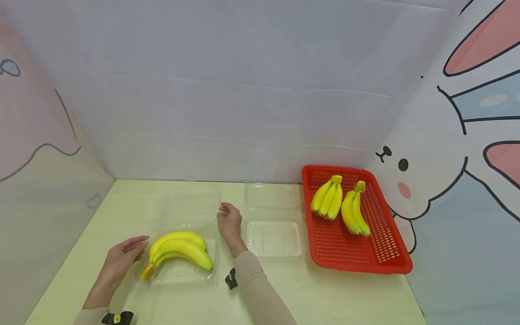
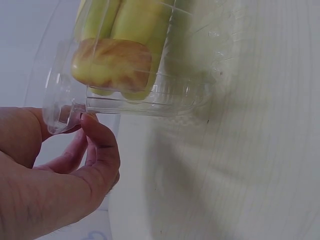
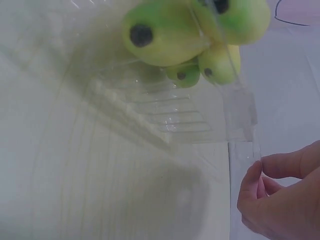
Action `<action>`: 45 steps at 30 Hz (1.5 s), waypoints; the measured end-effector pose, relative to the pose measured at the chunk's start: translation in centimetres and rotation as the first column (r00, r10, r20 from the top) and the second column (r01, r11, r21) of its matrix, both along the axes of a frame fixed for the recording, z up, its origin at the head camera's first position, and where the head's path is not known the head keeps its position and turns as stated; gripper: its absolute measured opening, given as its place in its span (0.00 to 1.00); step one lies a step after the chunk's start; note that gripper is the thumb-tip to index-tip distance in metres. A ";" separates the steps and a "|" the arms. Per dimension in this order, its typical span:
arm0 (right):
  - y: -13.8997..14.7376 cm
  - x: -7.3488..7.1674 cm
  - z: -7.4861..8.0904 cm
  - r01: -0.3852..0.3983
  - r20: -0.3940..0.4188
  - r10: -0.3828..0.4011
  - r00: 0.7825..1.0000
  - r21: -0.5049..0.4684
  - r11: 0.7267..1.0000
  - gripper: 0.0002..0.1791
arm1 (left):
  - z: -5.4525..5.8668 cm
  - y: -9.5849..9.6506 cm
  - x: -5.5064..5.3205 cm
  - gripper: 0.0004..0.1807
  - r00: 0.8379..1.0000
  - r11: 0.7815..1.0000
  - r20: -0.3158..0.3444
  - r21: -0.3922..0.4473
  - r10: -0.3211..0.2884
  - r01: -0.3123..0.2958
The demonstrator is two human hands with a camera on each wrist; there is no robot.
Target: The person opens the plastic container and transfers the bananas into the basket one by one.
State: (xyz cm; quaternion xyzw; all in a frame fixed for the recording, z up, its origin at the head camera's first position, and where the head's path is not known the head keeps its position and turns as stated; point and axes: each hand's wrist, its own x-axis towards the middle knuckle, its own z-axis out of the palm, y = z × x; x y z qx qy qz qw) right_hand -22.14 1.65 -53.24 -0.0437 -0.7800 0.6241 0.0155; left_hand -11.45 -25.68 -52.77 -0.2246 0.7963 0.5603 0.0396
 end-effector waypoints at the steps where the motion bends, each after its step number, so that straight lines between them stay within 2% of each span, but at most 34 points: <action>1: 0.0 0.0 0.0 -0.002 0.004 0.002 1.000 -0.003 1.000 0.18 | 0.0 0.0 0.0 0.24 1.000 1.000 -0.002 0.004 0.000 0.000; 10: 0.1 0.0 -0.3 -0.004 0.054 0.005 0.999 -0.014 1.000 0.17 | -0.1 0.0 0.0 0.23 1.000 1.000 -0.011 0.001 -0.001 0.001; 20: 0.2 0.1 -0.4 -0.037 0.084 0.034 0.996 0.026 0.999 0.17 | -0.2 0.0 -0.2 0.24 1.000 1.000 -0.002 -0.016 -0.002 0.002; 26: 0.3 0.3 -0.3 -0.032 0.035 0.031 0.999 0.049 0.998 0.17 | -0.3 0.0 -0.2 0.24 1.000 1.000 -0.006 -0.009 -0.003 0.003; 36: 0.1 0.8 0.6 -0.019 -0.112 0.027 0.993 0.069 0.997 0.14 | -0.3 -0.1 -0.3 0.25 1.000 1.000 0.003 -0.006 0.002 -0.002; 40: -0.1 1.1 1.1 -0.039 -0.162 0.052 0.985 0.082 0.996 0.12 | -0.4 -0.1 -0.3 0.24 1.000 1.000 0.000 -0.002 0.001 -0.001; 45: -0.3 1.3 1.5 -0.084 -0.187 0.106 0.977 0.119 0.989 0.12 | -0.4 -0.1 -0.4 0.25 1.000 1.000 -0.002 -0.008 -0.005 0.005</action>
